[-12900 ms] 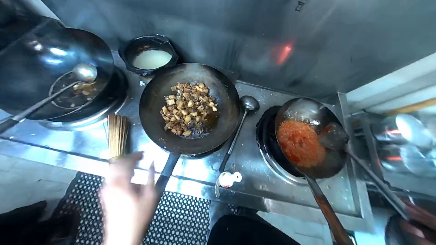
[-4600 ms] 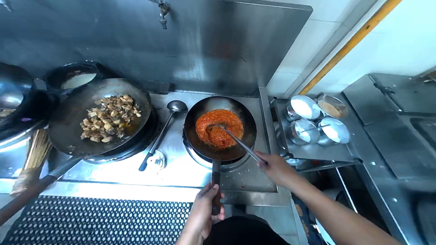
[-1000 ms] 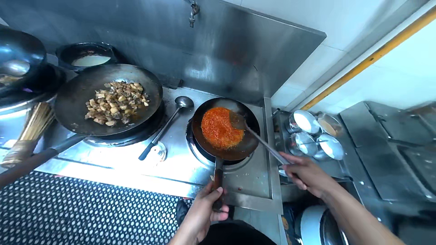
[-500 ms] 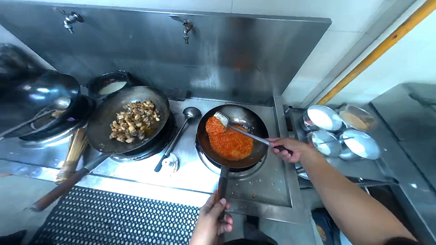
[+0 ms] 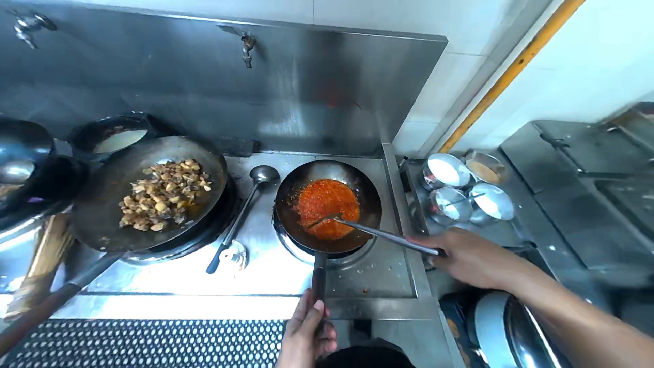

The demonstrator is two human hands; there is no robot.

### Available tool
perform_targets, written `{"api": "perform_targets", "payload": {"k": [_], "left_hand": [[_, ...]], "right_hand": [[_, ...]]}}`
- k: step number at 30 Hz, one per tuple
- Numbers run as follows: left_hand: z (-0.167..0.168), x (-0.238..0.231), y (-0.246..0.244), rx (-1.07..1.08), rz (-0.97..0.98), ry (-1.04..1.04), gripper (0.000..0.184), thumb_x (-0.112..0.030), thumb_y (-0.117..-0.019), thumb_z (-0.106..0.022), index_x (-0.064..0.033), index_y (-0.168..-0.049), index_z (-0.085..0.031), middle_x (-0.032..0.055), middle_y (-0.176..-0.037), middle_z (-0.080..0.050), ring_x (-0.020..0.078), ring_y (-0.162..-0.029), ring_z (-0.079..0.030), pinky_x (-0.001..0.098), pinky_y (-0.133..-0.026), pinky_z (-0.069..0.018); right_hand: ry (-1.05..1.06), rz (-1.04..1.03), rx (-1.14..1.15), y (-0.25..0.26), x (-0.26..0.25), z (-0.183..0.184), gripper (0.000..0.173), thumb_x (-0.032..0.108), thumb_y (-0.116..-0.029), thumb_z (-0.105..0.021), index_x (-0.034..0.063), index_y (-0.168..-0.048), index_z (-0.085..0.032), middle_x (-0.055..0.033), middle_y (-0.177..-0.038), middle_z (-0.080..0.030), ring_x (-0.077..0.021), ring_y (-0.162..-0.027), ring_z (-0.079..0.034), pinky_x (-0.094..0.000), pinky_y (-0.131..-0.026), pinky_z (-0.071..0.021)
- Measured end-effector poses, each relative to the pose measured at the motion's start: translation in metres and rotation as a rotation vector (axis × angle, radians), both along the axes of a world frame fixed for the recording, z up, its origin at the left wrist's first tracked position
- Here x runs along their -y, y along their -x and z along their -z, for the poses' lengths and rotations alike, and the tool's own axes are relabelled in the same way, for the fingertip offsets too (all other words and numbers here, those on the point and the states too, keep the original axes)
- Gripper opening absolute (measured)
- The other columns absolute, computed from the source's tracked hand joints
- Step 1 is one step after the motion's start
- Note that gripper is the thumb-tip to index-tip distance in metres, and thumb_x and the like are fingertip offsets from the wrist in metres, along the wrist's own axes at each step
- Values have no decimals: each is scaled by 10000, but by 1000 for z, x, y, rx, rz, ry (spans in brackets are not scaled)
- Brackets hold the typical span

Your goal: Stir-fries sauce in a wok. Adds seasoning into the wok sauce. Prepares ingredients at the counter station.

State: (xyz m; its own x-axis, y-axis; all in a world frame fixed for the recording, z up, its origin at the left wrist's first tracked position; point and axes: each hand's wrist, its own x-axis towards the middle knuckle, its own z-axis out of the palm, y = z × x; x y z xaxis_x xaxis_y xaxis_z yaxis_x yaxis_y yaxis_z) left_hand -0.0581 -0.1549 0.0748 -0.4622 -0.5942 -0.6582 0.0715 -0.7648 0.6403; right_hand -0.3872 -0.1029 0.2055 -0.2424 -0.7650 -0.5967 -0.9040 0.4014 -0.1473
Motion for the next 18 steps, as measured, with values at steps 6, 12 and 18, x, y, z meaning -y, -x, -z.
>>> {"api": "perform_targets", "payload": {"k": [6,12,18], "left_hand": [[12,0,3,-25,74,3,575,-194,-1098,-458,-110,-1616,-223,131,-1015,-624,218,-705,-670,374,-621,-613],[14,1,-4,-11,98,42,581,-211,-1097,-472,-102,-1619,-241,136,-1135,-667,231,-812,-699,384,-677,-616],[16,-4,-1,-7,44,38,569,-194,-1096,-467,-97,-1615,-254,138,-1145,-675,236,-832,-705,374,-682,-611]], "right_hand": [[-125,57,-124,-43,5,37,598,195,-1004,-546,392,-1560,-446,-171,-1273,-685,-403,-1221,-620,-622,-1017,-484],[174,447,300,-12,14,67,533,163,-1012,-620,275,-1525,-528,-93,-1145,-706,-196,-884,-672,-408,-784,-569],[320,1001,614,8,-8,44,506,115,-1052,-557,203,-1545,-482,-42,-747,-546,-89,-455,-423,-221,-387,-356]]}}
